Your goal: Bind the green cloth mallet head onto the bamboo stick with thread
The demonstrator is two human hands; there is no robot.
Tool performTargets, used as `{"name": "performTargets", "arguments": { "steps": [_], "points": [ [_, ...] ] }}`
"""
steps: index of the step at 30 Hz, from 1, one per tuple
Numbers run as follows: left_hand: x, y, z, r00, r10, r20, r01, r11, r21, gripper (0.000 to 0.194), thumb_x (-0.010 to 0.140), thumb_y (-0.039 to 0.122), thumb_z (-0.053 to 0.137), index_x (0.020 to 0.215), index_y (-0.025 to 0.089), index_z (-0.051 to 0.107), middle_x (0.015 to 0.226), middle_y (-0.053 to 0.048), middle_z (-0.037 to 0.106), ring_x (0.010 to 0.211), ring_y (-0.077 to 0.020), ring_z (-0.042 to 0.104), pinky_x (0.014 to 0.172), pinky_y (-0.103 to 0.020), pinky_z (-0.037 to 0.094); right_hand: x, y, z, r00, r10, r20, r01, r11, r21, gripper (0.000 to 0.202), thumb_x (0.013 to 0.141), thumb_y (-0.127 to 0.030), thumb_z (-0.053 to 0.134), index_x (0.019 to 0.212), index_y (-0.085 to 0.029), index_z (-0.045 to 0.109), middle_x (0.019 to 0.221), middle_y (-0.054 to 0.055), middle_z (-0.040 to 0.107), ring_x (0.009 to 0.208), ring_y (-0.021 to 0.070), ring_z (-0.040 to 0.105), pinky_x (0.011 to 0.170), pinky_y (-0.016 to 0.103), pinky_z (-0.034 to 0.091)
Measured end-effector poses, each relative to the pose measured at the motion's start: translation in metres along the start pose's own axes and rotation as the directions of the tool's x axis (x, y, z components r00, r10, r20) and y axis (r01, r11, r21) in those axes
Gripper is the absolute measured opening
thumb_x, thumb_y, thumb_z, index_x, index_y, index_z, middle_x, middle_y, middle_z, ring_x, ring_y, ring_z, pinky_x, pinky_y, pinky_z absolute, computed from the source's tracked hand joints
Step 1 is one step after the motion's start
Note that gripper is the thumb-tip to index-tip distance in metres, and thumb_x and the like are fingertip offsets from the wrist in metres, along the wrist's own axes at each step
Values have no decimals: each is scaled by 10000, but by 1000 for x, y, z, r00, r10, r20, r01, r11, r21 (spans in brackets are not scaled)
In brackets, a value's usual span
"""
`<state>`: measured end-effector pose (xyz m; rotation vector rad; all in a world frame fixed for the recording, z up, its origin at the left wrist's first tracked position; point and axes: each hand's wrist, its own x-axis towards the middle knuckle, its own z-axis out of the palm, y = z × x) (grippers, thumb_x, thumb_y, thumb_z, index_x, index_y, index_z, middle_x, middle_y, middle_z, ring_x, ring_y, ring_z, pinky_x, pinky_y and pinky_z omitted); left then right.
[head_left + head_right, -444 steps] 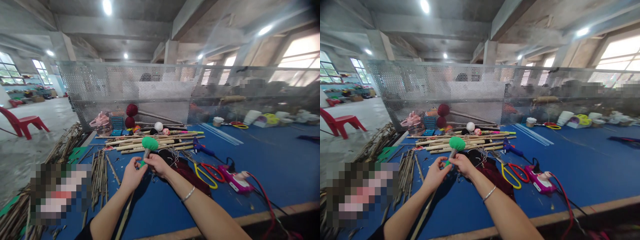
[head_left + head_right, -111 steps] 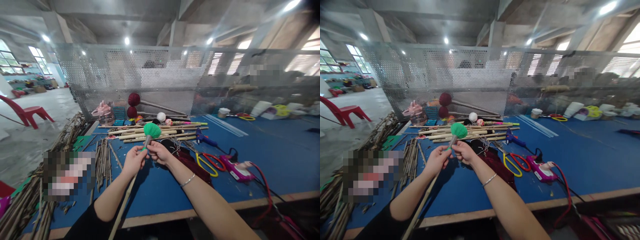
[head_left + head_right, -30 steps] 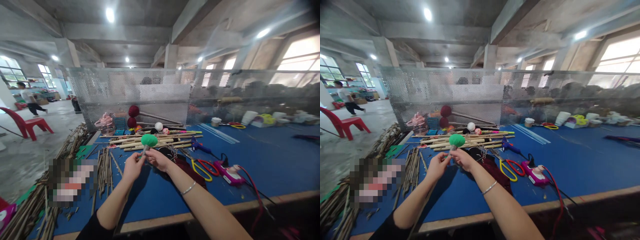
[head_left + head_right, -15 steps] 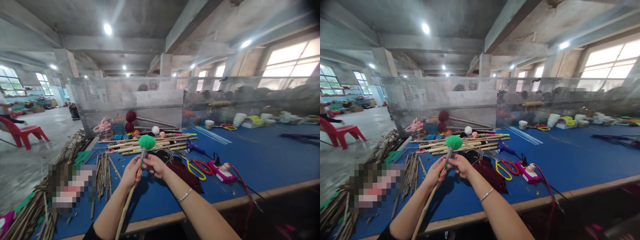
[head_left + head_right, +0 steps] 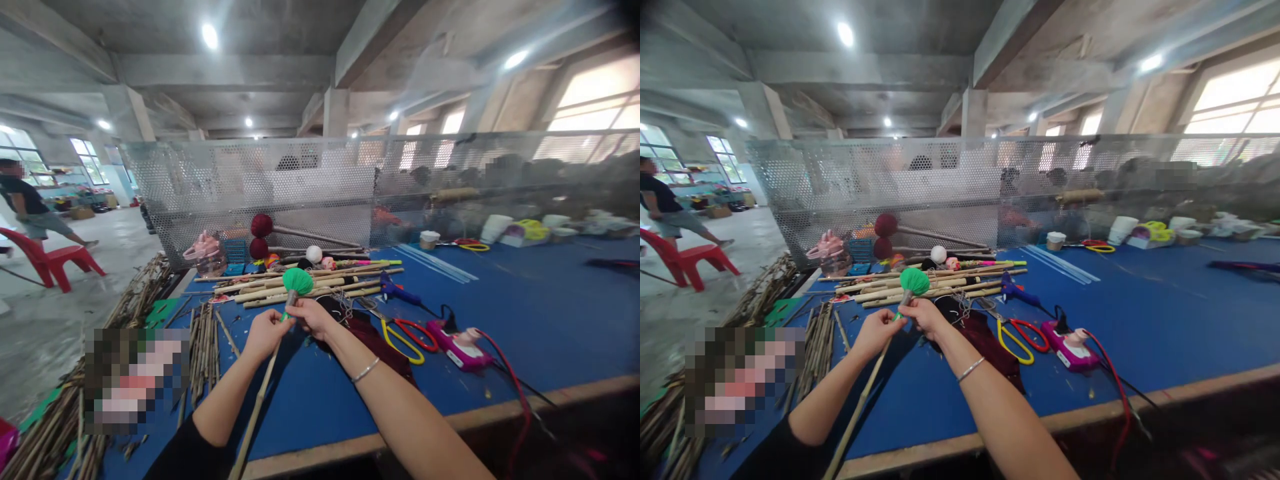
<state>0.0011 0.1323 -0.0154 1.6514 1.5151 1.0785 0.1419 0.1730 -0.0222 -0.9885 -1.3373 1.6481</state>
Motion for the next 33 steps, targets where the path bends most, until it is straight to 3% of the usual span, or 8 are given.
{"name": "performTargets", "arguments": {
  "steps": [5,10,14,16,18,21,28,33],
  "points": [
    [-6,-1,3,995,-99,15,100,975,-198,381,645,513,589,566,154,487,434,32,508,371,-69,422,398,-185,290,-5,-1,3,997,-70,44,67,995,70,326,619,-404,690,684,-146,503,405,-114,304,328,19,180,307,176,96],
    [-15,6,3,972,-167,168,231,826,-514,412,636,547,594,705,147,524,449,50,505,318,-48,394,345,-164,276,-8,-4,4,979,-72,188,37,983,181,325,636,-397,691,735,-137,523,437,-101,367,329,8,148,318,180,63],
    [-17,3,2,931,-163,327,310,826,-470,455,685,580,516,771,135,554,463,23,530,307,-60,394,327,-175,263,-9,1,2,987,-89,135,70,987,143,342,622,-401,701,663,-136,488,434,-81,422,307,6,190,309,191,77],
    [-17,-1,2,948,-138,287,239,905,-352,445,703,581,487,740,142,547,481,14,541,333,-71,413,350,-185,276,-8,5,0,995,-63,75,55,992,110,355,605,-403,711,647,-148,467,381,-107,345,301,12,178,306,188,82],
    [-16,-4,2,988,-55,141,87,970,-229,388,694,540,526,682,152,525,483,37,508,382,-66,408,400,-186,288,-7,7,-2,999,-36,16,35,995,98,374,590,-409,717,638,-162,441,360,-125,286,304,15,163,304,180,86],
    [-15,-8,2,999,47,-13,-48,996,-78,319,666,458,589,614,159,493,457,70,417,431,-57,348,448,-182,272,-5,9,-3,1000,-14,-10,15,995,100,373,592,-416,709,663,-172,437,358,-134,267,305,16,145,303,175,77],
    [-14,-8,3,999,21,-39,-23,999,-34,309,658,436,596,562,162,492,436,59,422,423,-63,335,437,-192,256,-4,9,-2,998,-57,-6,57,994,88,360,611,-422,694,699,-169,453,366,-133,285,300,16,143,303,178,68],
    [-14,-5,4,996,-54,76,74,955,-288,346,686,501,555,622,169,480,454,36,514,366,-72,408,394,-192,295,-6,4,-2,991,-101,84,87,983,164,337,648,-418,676,768,-157,500,401,-132,256,334,18,119,322,172,70]
  ]
}}
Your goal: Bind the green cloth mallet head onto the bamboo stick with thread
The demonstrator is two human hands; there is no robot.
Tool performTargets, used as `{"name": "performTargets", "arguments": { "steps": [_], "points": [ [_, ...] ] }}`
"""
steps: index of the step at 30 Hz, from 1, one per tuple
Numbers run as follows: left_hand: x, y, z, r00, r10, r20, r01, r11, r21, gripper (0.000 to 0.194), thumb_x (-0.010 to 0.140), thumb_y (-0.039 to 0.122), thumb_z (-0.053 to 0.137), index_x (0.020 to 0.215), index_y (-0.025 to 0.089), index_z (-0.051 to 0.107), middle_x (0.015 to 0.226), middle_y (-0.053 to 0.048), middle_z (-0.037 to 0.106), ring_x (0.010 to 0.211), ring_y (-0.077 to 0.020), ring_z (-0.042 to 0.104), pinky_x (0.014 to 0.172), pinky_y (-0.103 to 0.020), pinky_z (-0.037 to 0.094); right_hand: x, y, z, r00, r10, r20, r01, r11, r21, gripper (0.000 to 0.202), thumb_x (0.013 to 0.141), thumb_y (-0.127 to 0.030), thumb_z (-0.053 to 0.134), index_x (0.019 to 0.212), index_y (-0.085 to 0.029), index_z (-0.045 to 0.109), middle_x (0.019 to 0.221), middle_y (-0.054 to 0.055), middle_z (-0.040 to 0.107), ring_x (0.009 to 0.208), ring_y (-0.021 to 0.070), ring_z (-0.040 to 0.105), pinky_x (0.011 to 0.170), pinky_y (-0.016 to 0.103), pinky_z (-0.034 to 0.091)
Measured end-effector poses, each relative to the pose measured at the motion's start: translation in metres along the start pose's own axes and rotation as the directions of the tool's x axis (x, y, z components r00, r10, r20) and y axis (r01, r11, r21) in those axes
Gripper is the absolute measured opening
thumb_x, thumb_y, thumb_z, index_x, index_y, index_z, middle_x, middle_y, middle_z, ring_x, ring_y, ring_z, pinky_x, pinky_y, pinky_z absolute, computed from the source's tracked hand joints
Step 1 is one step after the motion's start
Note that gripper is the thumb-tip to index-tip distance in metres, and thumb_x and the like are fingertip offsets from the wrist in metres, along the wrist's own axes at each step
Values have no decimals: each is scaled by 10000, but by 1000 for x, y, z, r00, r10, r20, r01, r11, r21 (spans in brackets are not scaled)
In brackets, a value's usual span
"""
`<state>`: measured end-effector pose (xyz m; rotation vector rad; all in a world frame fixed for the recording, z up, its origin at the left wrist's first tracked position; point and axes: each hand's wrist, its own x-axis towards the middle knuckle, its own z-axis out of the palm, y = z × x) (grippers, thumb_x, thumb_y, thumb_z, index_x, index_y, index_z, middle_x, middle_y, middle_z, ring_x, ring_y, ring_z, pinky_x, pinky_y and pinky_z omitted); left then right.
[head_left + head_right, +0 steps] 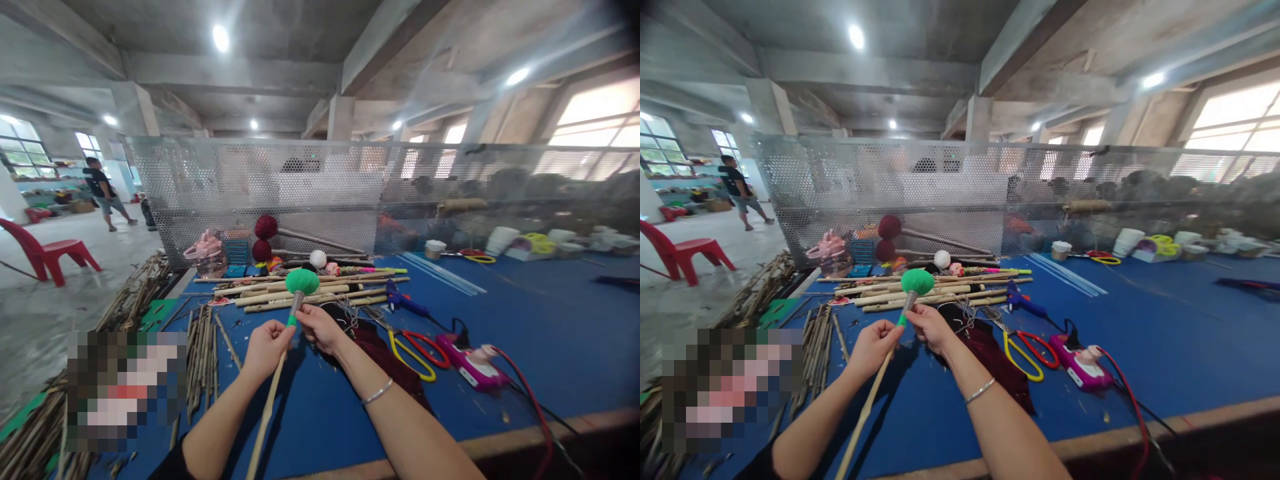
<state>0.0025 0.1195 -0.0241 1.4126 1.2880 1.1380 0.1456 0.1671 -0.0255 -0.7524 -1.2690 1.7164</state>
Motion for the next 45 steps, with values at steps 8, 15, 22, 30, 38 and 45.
{"name": "performTargets", "arguments": {
  "steps": [8,15,22,30,38,45],
  "points": [
    [-1,0,0,987,-95,130,113,983,-144,368,663,515,583,680,166,469,460,54,505,322,-50,386,349,-174,280,1,4,-2,997,-18,-78,12,997,-80,350,622,-421,698,680,-158,473,363,-122,295,297,21,171,308,192,85],
    [1,-5,0,1000,-17,-4,17,1000,-20,309,644,424,639,644,162,475,415,76,459,312,-45,375,334,-165,261,1,3,5,998,-17,-62,11,995,-99,342,620,-414,696,695,-144,499,397,-111,328,318,19,192,317,185,98],
    [-5,4,6,999,-11,30,17,980,-199,349,672,469,608,681,148,471,464,36,539,299,-40,395,326,-155,259,-5,-5,7,996,-23,92,19,999,40,374,657,-395,673,894,-129,560,435,-116,282,357,24,145,340,170,86],
    [-8,3,6,980,-16,196,69,961,-267,407,737,524,497,810,125,534,500,2,581,298,-61,428,313,-164,262,-4,-1,6,998,-47,37,46,998,33,336,647,-392,685,724,-150,466,483,-56,506,306,4,206,321,175,81],
    [-6,1,1,998,58,10,-58,998,-28,318,643,422,637,638,162,452,418,91,410,345,-36,356,367,-161,254,-2,5,9,999,-29,-26,27,997,-67,364,615,-416,703,685,-160,454,402,-115,323,310,17,194,313,182,104],
    [-8,4,4,999,43,11,-41,989,-142,347,681,471,591,618,172,427,401,65,454,314,-50,382,343,-167,269,-5,-1,7,996,-35,87,34,999,14,332,654,-404,680,805,-142,543,423,-116,280,346,22,147,332,172,94]
  ]
}}
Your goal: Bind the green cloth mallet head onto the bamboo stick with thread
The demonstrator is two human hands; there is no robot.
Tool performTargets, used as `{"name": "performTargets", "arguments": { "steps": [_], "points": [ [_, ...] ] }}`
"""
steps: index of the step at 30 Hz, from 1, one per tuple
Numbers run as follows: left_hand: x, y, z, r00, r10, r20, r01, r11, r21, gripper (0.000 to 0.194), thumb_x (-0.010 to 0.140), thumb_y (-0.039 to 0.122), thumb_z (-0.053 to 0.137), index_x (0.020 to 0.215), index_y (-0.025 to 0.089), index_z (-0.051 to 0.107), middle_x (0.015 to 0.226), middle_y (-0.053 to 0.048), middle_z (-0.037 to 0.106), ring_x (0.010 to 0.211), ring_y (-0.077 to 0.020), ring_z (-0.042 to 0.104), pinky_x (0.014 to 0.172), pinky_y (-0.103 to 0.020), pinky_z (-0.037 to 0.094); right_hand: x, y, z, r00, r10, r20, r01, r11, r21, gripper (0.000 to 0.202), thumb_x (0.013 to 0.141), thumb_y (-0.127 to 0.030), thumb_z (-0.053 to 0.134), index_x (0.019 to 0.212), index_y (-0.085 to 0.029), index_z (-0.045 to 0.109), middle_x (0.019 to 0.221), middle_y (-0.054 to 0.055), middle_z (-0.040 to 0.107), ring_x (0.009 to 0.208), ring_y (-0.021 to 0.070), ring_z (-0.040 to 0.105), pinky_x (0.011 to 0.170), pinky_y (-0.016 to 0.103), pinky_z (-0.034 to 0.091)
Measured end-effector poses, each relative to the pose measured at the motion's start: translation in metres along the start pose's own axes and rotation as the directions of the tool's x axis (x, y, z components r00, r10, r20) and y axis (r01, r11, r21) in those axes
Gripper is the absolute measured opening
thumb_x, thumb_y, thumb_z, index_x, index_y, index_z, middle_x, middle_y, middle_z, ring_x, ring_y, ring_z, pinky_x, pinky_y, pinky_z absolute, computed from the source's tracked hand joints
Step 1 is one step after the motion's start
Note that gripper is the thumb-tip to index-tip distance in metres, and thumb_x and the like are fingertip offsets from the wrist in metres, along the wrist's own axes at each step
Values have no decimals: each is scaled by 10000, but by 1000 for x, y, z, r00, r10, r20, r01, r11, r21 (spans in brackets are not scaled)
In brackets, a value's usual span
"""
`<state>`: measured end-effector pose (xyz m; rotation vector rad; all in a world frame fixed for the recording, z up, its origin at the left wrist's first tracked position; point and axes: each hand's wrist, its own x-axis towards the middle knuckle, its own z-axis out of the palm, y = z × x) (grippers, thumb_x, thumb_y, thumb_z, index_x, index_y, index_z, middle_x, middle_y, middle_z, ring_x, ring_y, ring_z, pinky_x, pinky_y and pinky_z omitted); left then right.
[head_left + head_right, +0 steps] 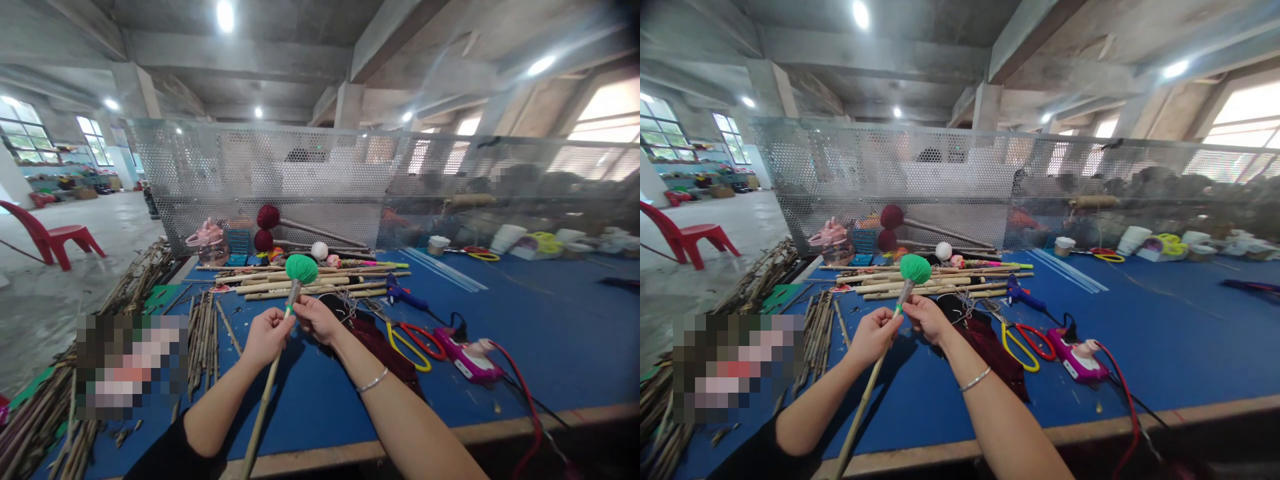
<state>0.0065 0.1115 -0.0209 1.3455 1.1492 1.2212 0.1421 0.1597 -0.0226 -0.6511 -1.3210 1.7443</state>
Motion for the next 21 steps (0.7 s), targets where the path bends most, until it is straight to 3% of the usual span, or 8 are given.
{"name": "performTargets", "arguments": {
  "steps": [4,9,12,15,21],
  "points": [
    [-2,2,1,996,-37,87,47,992,-117,363,682,495,586,639,162,447,437,57,489,300,-40,385,334,-159,273,-3,-5,-1,996,47,72,-54,995,89,372,635,-398,696,862,-137,560,424,-123,235,361,20,107,352,172,65],
    [-1,-2,-3,974,-88,207,112,988,-110,383,726,531,513,745,149,502,435,44,508,280,-47,375,305,-154,237,-2,-3,-1,1000,2,-7,-2,1000,13,347,635,-409,691,786,-140,532,458,-80,429,323,13,174,332,191,73],
    [0,-4,-3,990,-71,120,74,997,-16,396,711,524,539,833,149,504,457,63,494,283,-46,372,306,-157,248,1,2,-2,998,1,-64,-5,998,-60,350,623,-426,695,721,-139,520,399,-98,365,308,18,189,328,197,85],
    [1,-4,-3,999,34,-13,-34,999,16,475,648,438,642,995,155,485,511,91,474,322,-39,382,343,-158,301,4,6,-4,997,8,-77,-14,996,-84,352,620,-434,696,688,-146,505,378,-108,324,302,21,193,330,201,92],
    [0,-1,-4,995,97,-33,-93,990,101,432,678,369,615,1021,108,586,533,63,486,374,-44,407,383,-173,324,3,5,-5,999,3,-38,-6,997,-72,345,632,-430,690,717,-149,509,402,-111,304,326,24,181,336,196,98]
  ]
}}
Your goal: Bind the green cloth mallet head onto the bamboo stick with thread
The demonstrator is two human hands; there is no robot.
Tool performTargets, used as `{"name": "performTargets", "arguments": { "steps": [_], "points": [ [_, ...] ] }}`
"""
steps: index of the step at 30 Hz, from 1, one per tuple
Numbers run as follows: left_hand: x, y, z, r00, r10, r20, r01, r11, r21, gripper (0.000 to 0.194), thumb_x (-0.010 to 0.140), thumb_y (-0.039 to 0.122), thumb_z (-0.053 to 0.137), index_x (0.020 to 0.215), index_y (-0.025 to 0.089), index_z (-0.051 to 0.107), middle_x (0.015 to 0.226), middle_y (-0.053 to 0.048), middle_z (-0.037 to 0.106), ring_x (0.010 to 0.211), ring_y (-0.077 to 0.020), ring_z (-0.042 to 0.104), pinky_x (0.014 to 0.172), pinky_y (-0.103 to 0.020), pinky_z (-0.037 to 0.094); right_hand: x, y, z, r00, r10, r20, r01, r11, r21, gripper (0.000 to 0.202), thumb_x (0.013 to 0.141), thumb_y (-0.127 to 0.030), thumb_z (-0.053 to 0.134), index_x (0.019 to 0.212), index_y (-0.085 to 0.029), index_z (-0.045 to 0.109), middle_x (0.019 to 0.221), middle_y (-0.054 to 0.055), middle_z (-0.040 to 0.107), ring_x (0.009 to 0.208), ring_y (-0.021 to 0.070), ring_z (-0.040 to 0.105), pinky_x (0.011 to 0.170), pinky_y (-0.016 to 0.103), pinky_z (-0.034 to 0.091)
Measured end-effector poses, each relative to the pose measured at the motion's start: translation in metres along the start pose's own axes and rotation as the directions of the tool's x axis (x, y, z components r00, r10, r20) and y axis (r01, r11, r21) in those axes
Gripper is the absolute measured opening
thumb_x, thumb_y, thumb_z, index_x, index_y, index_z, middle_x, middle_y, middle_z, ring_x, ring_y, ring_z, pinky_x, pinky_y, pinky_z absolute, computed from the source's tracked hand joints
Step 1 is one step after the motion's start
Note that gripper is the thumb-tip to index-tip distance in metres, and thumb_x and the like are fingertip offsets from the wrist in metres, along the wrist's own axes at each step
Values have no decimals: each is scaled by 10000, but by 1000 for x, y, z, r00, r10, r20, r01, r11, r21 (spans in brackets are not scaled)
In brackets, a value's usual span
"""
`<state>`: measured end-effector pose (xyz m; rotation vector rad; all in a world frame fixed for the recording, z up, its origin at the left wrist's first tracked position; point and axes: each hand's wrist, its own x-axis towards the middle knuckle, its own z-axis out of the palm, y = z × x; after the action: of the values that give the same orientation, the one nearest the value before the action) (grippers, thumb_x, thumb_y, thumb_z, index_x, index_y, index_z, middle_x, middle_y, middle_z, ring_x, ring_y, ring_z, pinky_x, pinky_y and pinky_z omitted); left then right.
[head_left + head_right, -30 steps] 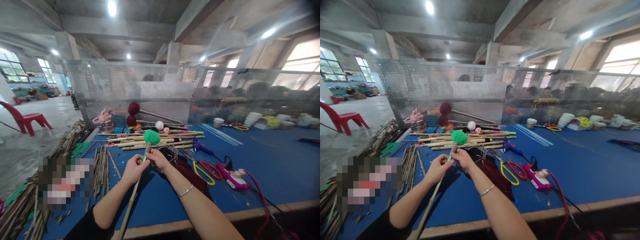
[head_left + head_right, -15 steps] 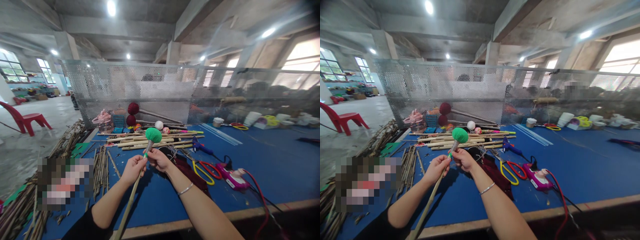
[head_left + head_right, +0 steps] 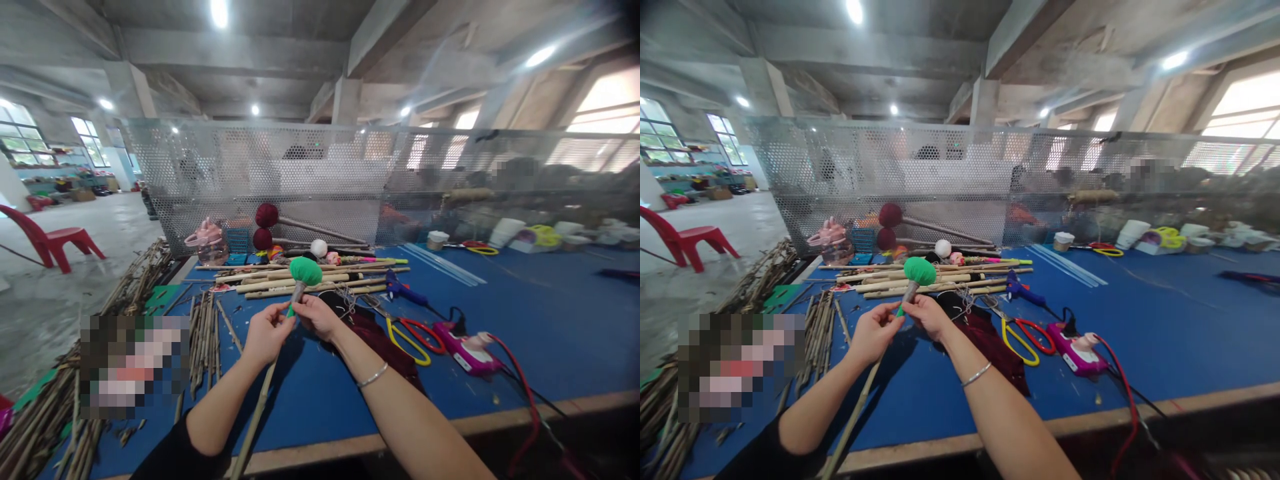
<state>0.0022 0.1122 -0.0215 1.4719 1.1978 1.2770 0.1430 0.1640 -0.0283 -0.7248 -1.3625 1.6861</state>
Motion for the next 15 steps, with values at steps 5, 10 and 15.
{"name": "performTargets", "arguments": {
  "steps": [5,10,15],
  "points": [
    [-1,4,1,999,-12,-49,9,998,-55,435,678,369,616,1020,101,607,536,51,512,357,-46,419,368,-177,334,-3,-6,0,999,-3,45,1,998,59,336,635,-382,694,829,-146,556,414,-112,299,338,27,161,329,185,101],
    [-1,5,3,997,-83,8,83,982,-171,496,679,396,614,1068,93,560,593,14,587,348,-57,452,351,-183,351,-1,-8,0,997,30,65,-38,992,124,333,628,-346,706,853,-148,560,424,-115,290,345,20,125,329,178,65],
    [1,6,2,978,-165,129,193,948,-252,535,647,454,625,1029,89,539,643,-16,620,344,-58,465,345,-188,358,0,-7,-3,999,28,33,-33,990,139,309,609,-322,720,774,-140,533,397,-117,297,323,13,137,326,183,63]
  ]
}}
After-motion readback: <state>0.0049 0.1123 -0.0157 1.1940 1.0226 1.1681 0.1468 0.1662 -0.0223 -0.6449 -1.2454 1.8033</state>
